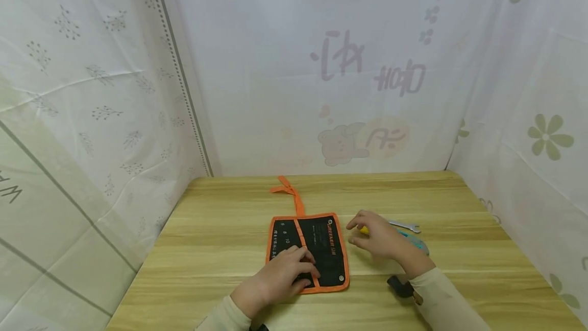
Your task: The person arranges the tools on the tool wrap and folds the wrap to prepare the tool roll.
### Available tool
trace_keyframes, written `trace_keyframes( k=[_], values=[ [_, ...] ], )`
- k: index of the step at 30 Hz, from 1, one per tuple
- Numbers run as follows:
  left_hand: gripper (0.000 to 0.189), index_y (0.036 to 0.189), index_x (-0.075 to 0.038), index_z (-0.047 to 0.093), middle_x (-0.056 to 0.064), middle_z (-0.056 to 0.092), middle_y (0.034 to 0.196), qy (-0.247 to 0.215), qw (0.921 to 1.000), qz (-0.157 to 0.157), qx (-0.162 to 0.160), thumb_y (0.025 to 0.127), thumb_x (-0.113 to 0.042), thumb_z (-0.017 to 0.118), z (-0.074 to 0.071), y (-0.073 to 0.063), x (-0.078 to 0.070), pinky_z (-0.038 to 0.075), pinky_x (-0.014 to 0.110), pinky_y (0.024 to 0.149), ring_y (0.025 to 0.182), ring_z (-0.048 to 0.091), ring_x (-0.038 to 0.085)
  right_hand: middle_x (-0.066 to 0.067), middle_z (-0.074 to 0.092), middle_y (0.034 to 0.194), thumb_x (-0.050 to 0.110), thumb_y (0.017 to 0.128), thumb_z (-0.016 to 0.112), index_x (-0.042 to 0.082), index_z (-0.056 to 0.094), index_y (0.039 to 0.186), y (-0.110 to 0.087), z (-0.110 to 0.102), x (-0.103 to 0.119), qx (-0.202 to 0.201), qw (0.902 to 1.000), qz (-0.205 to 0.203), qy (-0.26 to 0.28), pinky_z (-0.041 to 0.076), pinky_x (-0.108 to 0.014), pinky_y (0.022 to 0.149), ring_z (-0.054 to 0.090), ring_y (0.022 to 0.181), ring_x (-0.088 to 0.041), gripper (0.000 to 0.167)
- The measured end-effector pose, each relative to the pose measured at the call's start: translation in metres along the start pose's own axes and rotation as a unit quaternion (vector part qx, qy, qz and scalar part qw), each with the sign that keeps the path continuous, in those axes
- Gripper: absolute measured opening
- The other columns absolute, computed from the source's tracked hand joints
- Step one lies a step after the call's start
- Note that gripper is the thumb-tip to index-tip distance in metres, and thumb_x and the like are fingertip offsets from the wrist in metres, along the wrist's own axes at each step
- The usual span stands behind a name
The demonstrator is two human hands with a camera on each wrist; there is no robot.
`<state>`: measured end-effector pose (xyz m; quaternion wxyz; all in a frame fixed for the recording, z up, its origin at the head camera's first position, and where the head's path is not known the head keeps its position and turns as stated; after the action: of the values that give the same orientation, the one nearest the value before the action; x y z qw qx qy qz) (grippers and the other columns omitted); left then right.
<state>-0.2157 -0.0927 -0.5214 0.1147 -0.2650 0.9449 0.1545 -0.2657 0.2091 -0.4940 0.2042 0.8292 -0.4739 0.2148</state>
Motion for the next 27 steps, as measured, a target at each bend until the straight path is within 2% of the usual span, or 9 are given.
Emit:
trace_keyframes(
  k=[6, 14, 21, 27],
  values=[
    [0.023, 0.117, -0.035, 0.076, -0.008, 0.059, 0.125, 0.002, 1.0000, -0.007, -0.001, 0.098, -0.023, 0.077, 0.000, 0.000, 0.000, 0.050, 0.030, 0.091, 0.102, 0.052, 0.007, 0.003, 0.064, 0.120, 0.026, 0.097, 0.079, 0.015, 0.075, 0.120, -0.004, -0.021, -0.021, -0.040, 0.9979, 0.041, -0.030, 0.056, -0.048, 0.086, 0.064, 0.106, -0.027, 0.026],
    [0.021, 0.114, -0.037, 0.075, -0.012, 0.058, 0.123, -0.001, 0.9998, -0.022, 0.002, 0.098, -0.024, 0.077, 0.001, 0.000, -0.001, 0.050, 0.031, 0.094, 0.104, 0.052, 0.006, -0.003, 0.065, 0.122, 0.027, 0.099, 0.076, 0.015, 0.074, 0.122, -0.018, -0.052, -0.049, -0.090, 0.9904, 0.100, -0.034, 0.055, -0.053, 0.084, 0.063, 0.109, -0.031, 0.027],
    [0.021, 0.114, -0.037, 0.073, -0.013, 0.058, 0.124, -0.007, 0.9997, -0.024, 0.004, 0.098, -0.023, 0.077, 0.001, 0.001, 0.000, 0.050, 0.033, 0.096, 0.105, 0.052, 0.007, -0.011, 0.063, 0.126, 0.025, 0.101, 0.073, 0.008, 0.071, 0.129, -0.028, -0.065, -0.072, -0.088, 0.9855, 0.139, -0.041, 0.054, -0.057, 0.087, 0.062, 0.113, -0.037, 0.033],
    [0.020, 0.114, -0.036, 0.073, -0.012, 0.058, 0.123, -0.008, 0.9998, -0.020, 0.000, 0.098, -0.024, 0.077, 0.001, 0.000, -0.001, 0.050, 0.032, 0.094, 0.103, 0.052, 0.006, -0.019, 0.062, 0.130, 0.020, 0.101, 0.072, 0.002, 0.069, 0.132, -0.035, -0.068, -0.090, -0.077, 0.9844, 0.157, -0.016, 0.053, -0.059, 0.090, 0.062, 0.114, -0.039, 0.036]
  ],
)
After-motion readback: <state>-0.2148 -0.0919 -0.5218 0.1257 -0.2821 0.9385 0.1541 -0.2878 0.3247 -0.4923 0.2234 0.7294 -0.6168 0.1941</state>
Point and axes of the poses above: each hand's wrist, its own y-axis towards the middle knuckle, its own z-axis out of the palm, x = y × z, the point moved 2 cm from there along y, towards the middle knuckle
